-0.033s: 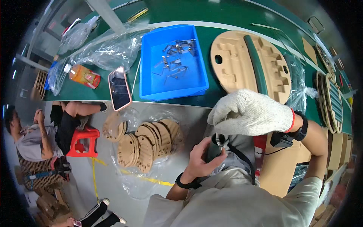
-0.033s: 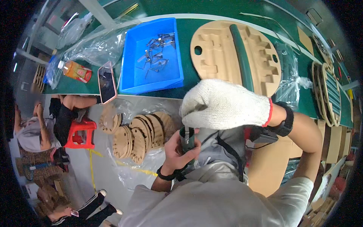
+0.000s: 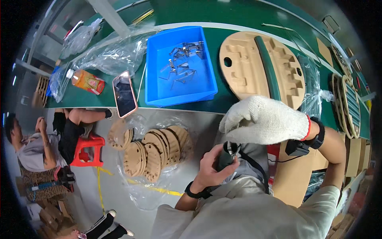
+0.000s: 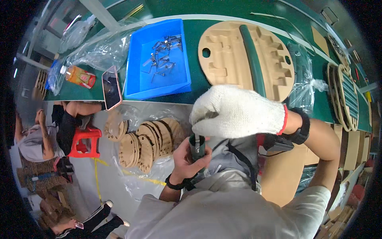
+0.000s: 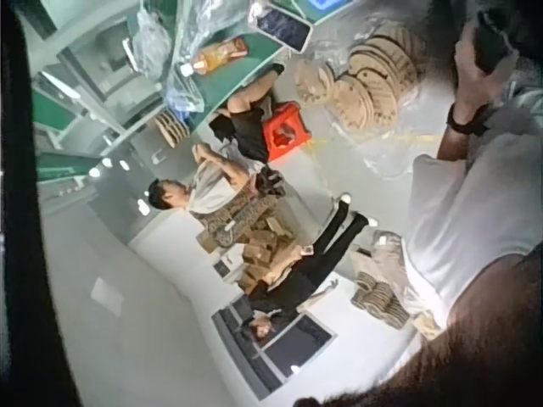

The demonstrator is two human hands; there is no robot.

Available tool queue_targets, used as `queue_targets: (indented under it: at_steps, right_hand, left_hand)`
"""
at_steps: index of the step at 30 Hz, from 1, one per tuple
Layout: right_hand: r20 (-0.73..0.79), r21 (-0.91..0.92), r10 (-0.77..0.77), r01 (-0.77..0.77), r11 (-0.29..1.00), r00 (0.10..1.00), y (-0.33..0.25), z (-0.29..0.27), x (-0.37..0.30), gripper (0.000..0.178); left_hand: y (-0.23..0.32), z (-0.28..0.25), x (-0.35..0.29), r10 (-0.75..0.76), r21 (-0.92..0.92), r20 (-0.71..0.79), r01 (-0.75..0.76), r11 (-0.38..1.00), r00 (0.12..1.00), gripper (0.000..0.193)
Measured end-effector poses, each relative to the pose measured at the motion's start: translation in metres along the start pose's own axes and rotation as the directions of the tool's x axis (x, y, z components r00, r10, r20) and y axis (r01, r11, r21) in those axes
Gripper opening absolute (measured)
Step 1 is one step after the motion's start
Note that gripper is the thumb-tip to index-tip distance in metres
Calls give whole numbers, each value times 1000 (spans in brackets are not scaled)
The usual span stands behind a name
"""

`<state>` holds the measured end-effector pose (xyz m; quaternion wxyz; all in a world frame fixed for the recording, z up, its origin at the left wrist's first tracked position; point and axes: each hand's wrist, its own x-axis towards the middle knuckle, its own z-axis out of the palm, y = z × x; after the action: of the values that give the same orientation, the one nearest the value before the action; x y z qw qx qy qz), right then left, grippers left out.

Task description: Assembling green plastic tubes into round slotted bases and packing them into boxes.

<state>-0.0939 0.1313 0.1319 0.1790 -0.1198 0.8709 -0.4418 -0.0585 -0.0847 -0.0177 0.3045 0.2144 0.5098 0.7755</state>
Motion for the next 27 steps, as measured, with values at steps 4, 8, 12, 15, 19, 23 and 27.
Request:
queue_targets:
  at_steps: [4,8,12,15,19,23,27]
  right_hand:
    - [32,30,-4,3,1000,999,-5,-3,-23,26]
    - [-155,70,-36,48,996,987,-16,-13,-43,24]
    - [-167,-148,-293,270,951,941,-30,-22,-63,35]
    - [-75,-322,-334,294,900,940,-19,-6,-72,39]
    - [112,-552,-170,204,809,979,-1,4,-86,58]
    - [48,-616,-231,211,759,972,19,13,-94,55]
    - [69,-513,-32,63,856,997,-6,-3,-79,48]
  left_hand:
    - [-3,10,1,71,90,69,-77,993,995,40]
    - [2,15,9,242,221,158,-273,936,957,45]
    - [1,18,7,147,193,153,-175,965,977,43]
    - [-2,24,12,178,242,57,-187,952,982,42]
    - [-3,26,23,176,244,87,-192,951,981,43]
    - [-1,30,28,149,362,121,-184,914,981,42]
    - [-5,34,30,174,442,141,-219,870,975,40]
